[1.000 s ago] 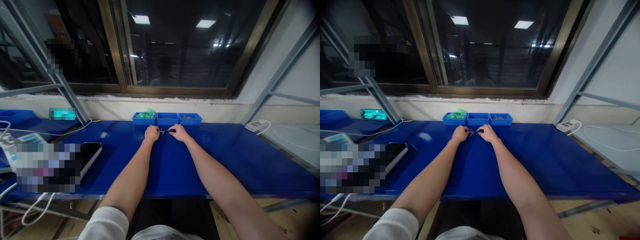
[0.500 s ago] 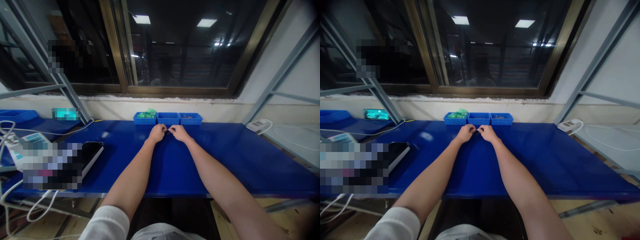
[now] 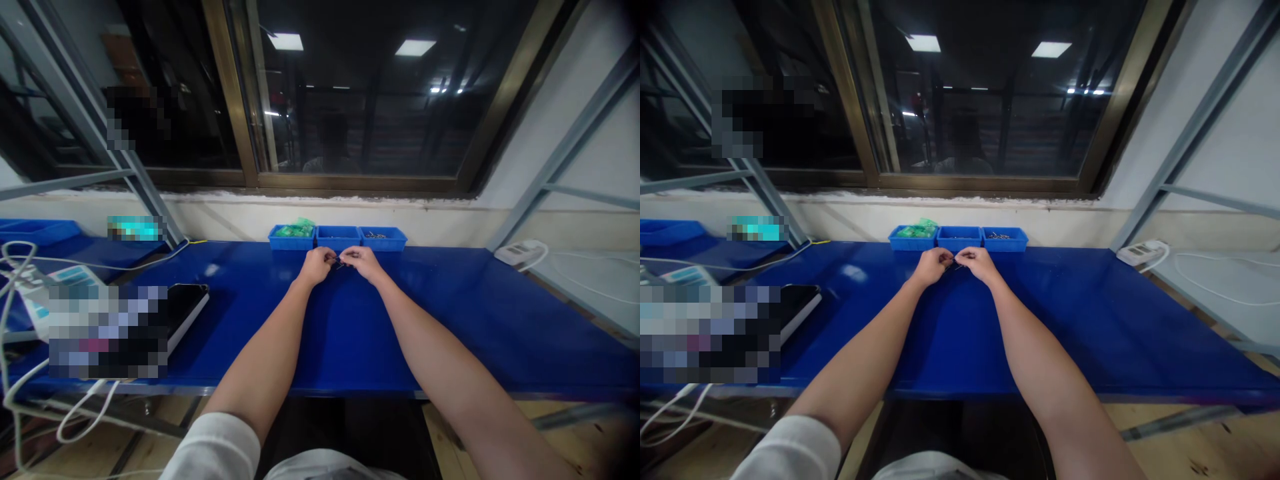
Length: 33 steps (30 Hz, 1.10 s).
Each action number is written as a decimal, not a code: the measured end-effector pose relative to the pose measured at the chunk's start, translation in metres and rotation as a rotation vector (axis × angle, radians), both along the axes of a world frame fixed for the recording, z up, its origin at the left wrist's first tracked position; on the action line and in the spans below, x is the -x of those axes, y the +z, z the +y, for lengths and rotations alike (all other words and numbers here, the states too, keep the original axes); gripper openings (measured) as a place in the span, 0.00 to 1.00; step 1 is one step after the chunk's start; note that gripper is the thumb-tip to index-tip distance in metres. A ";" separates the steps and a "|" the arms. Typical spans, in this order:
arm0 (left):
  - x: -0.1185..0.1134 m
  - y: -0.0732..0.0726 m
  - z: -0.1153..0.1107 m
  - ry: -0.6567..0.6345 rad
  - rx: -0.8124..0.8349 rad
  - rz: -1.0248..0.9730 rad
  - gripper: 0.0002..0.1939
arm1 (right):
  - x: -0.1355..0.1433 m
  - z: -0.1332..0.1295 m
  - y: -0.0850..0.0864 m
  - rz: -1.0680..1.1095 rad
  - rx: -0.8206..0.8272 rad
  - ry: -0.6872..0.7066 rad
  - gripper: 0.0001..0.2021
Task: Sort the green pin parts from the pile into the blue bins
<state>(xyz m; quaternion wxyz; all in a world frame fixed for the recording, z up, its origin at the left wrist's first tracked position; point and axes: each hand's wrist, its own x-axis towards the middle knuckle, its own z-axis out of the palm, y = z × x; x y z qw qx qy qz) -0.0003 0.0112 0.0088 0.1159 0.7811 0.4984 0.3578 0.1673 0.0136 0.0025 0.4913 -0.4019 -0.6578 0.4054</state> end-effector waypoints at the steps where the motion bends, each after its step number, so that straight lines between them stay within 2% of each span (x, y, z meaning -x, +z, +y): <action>1: 0.000 0.001 -0.001 -0.011 -0.003 -0.007 0.08 | 0.000 -0.001 0.001 0.011 0.015 0.000 0.11; 5: -0.002 0.004 -0.004 -0.023 -0.004 -0.037 0.09 | -0.004 0.000 0.001 0.070 0.066 0.007 0.11; 12: -0.002 0.001 -0.003 -0.086 0.037 -0.079 0.08 | -0.011 0.004 -0.002 0.172 0.161 0.123 0.09; 15: -0.001 0.001 -0.001 -0.051 0.002 -0.103 0.12 | -0.014 0.007 0.000 0.172 0.093 0.010 0.10; 18: 0.003 0.005 0.001 0.107 -0.045 -0.150 0.15 | -0.022 0.017 0.003 0.154 -0.023 -0.215 0.10; 21: 0.013 0.009 0.004 0.281 -0.018 -0.196 0.19 | -0.033 0.030 0.006 0.175 -0.096 -0.404 0.11; 23: 0.020 0.009 0.008 0.339 0.075 -0.183 0.21 | -0.040 0.036 0.007 0.214 -0.072 -0.422 0.17; 26: 0.027 0.006 0.012 0.333 0.231 -0.116 0.20 | -0.045 0.039 0.007 0.243 -0.003 -0.378 0.29; 29: 0.024 -0.001 0.014 0.286 0.304 0.025 0.22 | -0.042 0.033 0.004 0.116 -0.005 -0.392 0.27; 31: 0.017 -0.005 0.012 0.251 0.307 0.133 0.27 | -0.035 0.027 0.001 -0.075 -0.039 -0.408 0.20; 33: 0.008 -0.008 0.007 0.206 0.300 0.229 0.33 | -0.028 0.021 -0.003 -0.289 -0.070 -0.367 0.14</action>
